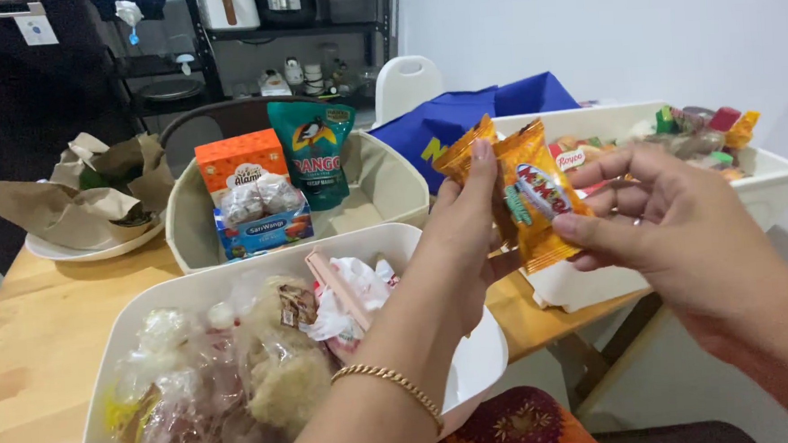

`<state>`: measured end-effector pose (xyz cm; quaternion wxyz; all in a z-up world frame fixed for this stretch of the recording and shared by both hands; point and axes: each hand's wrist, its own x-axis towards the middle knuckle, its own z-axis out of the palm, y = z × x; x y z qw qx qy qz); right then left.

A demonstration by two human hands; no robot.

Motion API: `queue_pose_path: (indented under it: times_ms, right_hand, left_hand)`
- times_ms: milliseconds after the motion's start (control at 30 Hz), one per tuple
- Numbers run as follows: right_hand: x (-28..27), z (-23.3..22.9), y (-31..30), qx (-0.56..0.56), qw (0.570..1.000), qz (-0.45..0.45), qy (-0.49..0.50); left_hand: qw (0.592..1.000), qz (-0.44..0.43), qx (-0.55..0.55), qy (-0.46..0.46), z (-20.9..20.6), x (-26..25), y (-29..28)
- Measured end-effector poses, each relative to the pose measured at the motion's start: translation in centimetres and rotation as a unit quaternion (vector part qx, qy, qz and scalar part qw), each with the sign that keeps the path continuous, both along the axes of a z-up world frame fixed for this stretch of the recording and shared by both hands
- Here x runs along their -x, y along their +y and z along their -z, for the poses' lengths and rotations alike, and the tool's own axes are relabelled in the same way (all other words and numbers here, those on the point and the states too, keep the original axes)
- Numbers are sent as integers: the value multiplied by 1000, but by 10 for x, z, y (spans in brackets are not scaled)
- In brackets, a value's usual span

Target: Organizing various food packets, biscuits, and condiments into a foldable storage box.

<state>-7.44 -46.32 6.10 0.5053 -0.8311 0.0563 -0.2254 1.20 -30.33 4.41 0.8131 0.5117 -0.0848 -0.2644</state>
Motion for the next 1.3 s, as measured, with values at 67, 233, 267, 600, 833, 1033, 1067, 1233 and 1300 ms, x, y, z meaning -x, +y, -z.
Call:
queue_pose_path:
  times_ms: [67,233,267,600,833,1033,1067,1233,1300]
  right_hand:
    - [-4,0,-12,2,1000,12,17]
    - [-55,-17,-97,58,991,121,15]
    - [-79,-13,-144,61,991,113,-38]
    - [-178,30,-281,58,971,226,42]
    - [-182,47,-289,14,959,238,151]
    - [-135,-3,-177,302,927,219,-50]
    - [-118,-14,-136,198,967,153,-37]
    - [-48,-31,5,-8,995,28,100]
    - [-36,-21,21,66,984,-62,153]
  left_hand:
    - [1000,-2,24,-4,6,-5,-6]
    - [998,-45,38,17,8,-15,-1]
    - [998,-46,39,13,9,-17,2]
    - [999,-35,19,2,6,-6,20]
    - [999,-42,-22,-11,12,-9,25]
    - [998,-60,-7,-24,20,-13,27]
    - [997,-63,-23,-27,21,-12,28]
    - [998,-52,21,-32,33,-19,24]
    - [996,-42,71,-43,31,-17,25]
